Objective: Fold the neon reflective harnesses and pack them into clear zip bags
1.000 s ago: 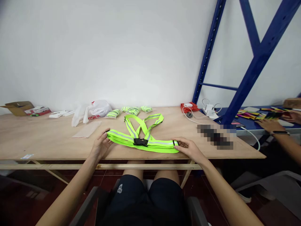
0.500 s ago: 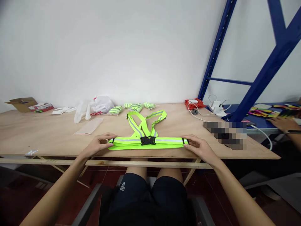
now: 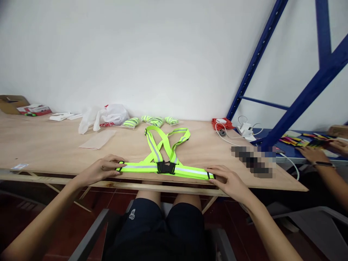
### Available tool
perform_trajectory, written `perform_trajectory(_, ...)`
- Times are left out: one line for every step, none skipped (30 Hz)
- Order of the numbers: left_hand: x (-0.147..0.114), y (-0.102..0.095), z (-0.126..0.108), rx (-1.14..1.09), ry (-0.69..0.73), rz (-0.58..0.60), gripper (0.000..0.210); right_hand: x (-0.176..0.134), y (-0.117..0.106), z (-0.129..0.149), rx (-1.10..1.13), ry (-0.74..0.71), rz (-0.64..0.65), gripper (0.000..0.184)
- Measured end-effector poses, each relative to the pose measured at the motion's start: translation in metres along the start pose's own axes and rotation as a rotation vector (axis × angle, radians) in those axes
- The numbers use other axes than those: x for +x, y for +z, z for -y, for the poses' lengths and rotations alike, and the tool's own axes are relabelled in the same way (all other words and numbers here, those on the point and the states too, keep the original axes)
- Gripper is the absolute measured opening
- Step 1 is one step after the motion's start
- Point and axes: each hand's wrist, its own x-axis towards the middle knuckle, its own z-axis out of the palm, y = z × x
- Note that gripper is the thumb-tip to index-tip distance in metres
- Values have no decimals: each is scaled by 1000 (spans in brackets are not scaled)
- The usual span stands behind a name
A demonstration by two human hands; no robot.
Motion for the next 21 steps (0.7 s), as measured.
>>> perform_trajectory(-3, 1, 1, 4, -1, 9, 35, -3, 2, 2, -3, -5, -5, 46)
perform_trajectory(-5, 1, 0, 18, -7, 11, 35, -5, 3, 3, -3, -9, -5, 46)
perform_trajectory(-6, 2, -3, 45, -14, 6, 35, -6, 5, 4, -1, -10, 1, 45)
perform_trajectory(-6, 3, -9, 81, -20, -10, 35, -7, 6, 6, 1, -9, 2, 45)
perform_trajectory(-5, 4, -18, 119, -20, -32, 36, -5, 6, 8, 4, -9, -7, 44)
perform_trajectory(-1, 7, -29, 155, -7, -56, 37, -2, 7, 11, 9, -10, -30, 44)
perform_trajectory(4, 11, -42, 183, 18, -80, 39, 4, 7, 16, 15, -17, -64, 43)
perform_trajectory(11, 17, -56, 196, 56, -96, 39, 11, 8, 21, 21, -30, -98, 41)
perform_trajectory(19, 25, -70, 201, 109, -94, 39, 20, 10, 26, 26, -48, -125, 39)
perform_trajectory(28, 35, -84, 209, 154, -73, 40, 31, 13, 33, 30, -69, -137, 37)
perform_trajectory(37, 46, -95, 221, 192, -48, 43, 42, 17, 39, 30, -90, -128, 35)
perform_trajectory(46, 57, -104, 238, 218, -33, 47, 54, 23, 46, 26, -110, -112, 33)
perform_trajectory(54, 69, -110, 259, 231, -25, 51, 65, 30, 51, 21, -133, -90, 32)
perform_trajectory(61, 79, -114, 278, 226, -18, 57, 76, 38, 56, 18, -160, -68, 32)
perform_trajectory(66, 88, -115, 291, 217, -13, 61, 86, 46, 59, 16, -190, -43, 33)
perform_trajectory(70, 96, -115, 299, 206, -6, 64, 95, 54, 60, 12, -222, -18, 35)
perform_trajectory(72, 101, -113, 302, 196, 1, 66, 104, 62, 61, 6, -251, 2, 38)
perform_trajectory(73, 105, -111, 299, 191, 6, 66, 111, 68, 60, -1, -275, 18, 41)
perform_trajectory(73, 107, -109, 295, 190, 9, 67, 118, 74, 59, -12, -295, 26, 44)
perform_trajectory(73, 109, -107, 289, 191, 9, 68, 125, 78, 57, -28, -308, 30, 47)
perform_trajectory(72, 109, -106, 283, 193, 9, 68, 131, 82, 55, -50, -316, 37, 49)
